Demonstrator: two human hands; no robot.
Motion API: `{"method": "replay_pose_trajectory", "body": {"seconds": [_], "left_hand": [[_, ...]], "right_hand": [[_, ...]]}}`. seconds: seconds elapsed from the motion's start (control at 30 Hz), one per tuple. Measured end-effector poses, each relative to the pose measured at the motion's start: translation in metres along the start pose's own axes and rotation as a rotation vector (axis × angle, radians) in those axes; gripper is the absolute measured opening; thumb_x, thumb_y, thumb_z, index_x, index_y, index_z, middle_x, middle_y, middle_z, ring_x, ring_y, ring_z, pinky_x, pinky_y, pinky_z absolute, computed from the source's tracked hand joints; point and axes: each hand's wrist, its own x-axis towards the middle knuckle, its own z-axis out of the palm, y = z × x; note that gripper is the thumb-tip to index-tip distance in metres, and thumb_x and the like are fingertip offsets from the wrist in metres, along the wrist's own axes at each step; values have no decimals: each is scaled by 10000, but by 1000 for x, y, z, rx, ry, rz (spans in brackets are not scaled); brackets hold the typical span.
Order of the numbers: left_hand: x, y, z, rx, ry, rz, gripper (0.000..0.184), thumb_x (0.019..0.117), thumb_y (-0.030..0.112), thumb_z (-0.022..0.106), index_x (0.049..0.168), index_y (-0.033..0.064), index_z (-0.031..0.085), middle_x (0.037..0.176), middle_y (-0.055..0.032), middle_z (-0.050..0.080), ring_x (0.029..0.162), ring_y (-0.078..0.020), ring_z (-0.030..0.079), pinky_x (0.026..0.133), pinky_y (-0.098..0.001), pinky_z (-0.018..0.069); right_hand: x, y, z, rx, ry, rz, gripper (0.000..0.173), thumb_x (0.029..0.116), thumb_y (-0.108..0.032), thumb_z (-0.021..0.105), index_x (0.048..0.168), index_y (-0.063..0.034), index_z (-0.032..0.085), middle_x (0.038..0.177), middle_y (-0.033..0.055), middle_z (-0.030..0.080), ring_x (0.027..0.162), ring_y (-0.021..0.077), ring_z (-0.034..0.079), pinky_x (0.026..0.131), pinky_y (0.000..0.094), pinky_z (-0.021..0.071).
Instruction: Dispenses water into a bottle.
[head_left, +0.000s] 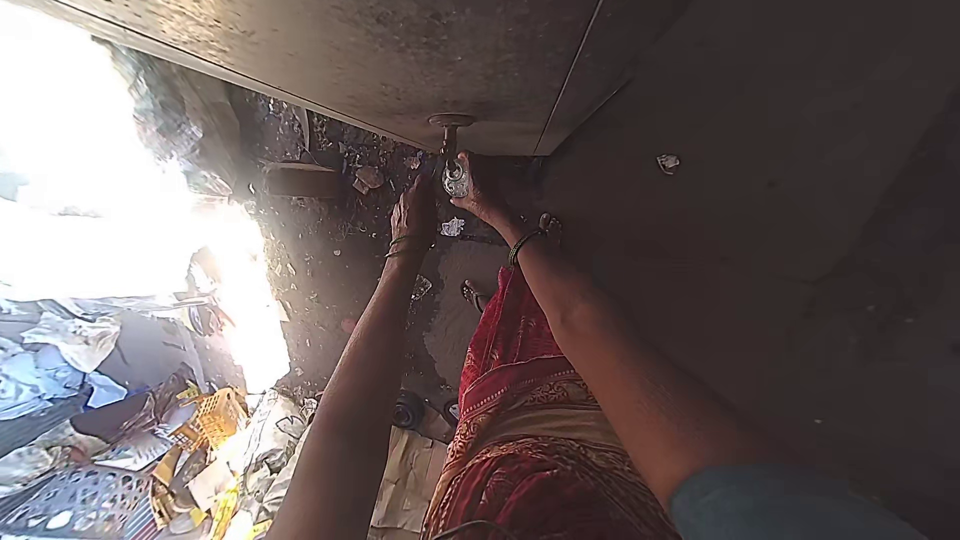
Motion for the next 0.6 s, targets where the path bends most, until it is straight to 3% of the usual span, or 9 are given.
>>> {"method": "replay_pose_trajectory", "body": {"seconds": [0.6], "left_hand": [[-1,2,0,4,7,12,359,1118,278,393,1335,59,577,1078,-194,705,1045,-378,682,938,-584,512]], "right_hand": [[-1,1,-4,-35,16,-2,974,655,-164,931,1476,13,439,1398,269,551,1313,415,536,1090,530,448]]}}
